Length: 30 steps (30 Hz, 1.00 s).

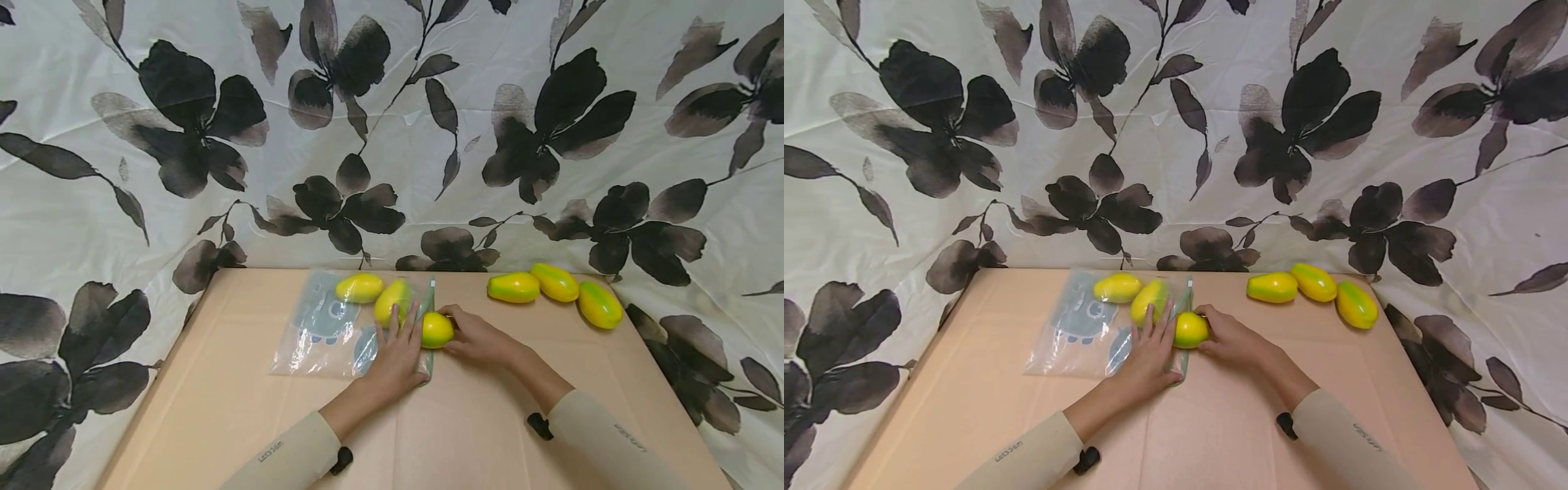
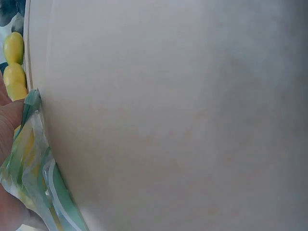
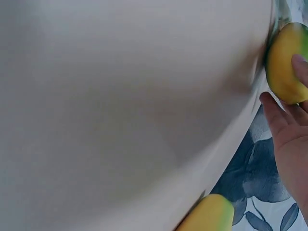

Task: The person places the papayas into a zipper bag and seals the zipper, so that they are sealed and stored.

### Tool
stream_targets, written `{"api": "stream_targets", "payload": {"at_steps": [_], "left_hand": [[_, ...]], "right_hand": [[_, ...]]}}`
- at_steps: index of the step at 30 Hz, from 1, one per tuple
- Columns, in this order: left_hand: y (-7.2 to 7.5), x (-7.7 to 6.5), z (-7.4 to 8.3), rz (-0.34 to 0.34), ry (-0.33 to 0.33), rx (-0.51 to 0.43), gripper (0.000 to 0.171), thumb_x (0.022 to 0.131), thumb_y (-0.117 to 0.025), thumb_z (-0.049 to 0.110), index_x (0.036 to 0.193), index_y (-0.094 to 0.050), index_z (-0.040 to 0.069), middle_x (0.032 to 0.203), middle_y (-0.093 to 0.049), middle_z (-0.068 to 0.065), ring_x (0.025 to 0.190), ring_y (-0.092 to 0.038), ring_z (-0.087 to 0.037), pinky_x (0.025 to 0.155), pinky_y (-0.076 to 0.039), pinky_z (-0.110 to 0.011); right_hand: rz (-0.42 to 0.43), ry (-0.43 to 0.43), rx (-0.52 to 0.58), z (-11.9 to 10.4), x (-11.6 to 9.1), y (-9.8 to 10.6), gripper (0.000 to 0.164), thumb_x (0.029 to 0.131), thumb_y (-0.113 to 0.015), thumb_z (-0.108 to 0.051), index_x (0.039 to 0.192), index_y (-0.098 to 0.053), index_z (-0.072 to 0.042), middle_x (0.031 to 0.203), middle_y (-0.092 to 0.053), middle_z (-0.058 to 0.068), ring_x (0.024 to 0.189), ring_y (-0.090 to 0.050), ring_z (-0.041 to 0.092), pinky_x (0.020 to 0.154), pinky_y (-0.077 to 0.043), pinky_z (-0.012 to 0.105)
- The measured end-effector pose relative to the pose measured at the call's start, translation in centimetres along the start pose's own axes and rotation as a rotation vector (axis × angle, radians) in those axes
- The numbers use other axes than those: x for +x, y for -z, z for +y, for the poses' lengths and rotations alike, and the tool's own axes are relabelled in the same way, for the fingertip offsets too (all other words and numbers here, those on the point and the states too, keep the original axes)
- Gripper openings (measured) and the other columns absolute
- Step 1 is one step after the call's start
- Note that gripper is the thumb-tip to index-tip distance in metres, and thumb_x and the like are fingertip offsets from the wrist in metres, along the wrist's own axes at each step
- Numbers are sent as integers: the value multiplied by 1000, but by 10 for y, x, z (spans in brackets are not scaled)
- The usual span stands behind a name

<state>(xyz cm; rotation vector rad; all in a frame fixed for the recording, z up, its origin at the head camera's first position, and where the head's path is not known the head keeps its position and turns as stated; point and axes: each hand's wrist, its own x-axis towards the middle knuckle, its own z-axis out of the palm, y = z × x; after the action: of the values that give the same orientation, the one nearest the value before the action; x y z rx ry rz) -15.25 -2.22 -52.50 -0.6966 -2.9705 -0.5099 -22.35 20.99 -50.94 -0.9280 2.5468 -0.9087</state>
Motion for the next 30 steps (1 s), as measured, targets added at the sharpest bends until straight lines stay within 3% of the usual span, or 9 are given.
{"api": "stream_targets", "payload": {"at_steps": [5, 12, 21, 30], "left_hand": [[-2, 1, 0, 3, 3, 13, 132, 76, -90, 48, 166, -3, 7, 175, 7, -12, 157, 4, -50, 111, -21, -82], [-1, 0, -1, 11, 4, 37, 134, 75, -91, 49, 166, -3, 7, 175, 5, -13, 157, 1, -51, 109, -24, -82], [-3, 1, -2, 2, 3, 18, 134, 75, -90, 49, 167, -1, 10, 175, 7, -10, 158, 3, -50, 110, -23, -82], [-1, 1, -2, 9, 7, 51, 133, 73, -91, 51, 167, -7, 8, 175, 2, -11, 158, -1, -50, 109, -25, -82]], "right_hand": [[38, 6, -44, -4, 6, -3, 64, 95, -76, -20, 148, -43, -3, 146, -55, 14, 128, -60, 28, 109, -50, 47], [98, -35, 0, -4, 13, -7, 56, 93, -76, -12, 142, -50, -3, 137, -61, 12, 114, -66, 25, 99, -56, 43], [159, -89, 25, -6, 26, -10, 47, 94, -76, -14, 135, -56, -4, 131, -66, 12, 116, -67, 28, 99, -56, 45], [213, -124, -48, -6, 37, -10, 41, 93, -77, -19, 127, -60, -2, 125, -63, 16, 108, -65, 27, 96, -57, 45]]}}
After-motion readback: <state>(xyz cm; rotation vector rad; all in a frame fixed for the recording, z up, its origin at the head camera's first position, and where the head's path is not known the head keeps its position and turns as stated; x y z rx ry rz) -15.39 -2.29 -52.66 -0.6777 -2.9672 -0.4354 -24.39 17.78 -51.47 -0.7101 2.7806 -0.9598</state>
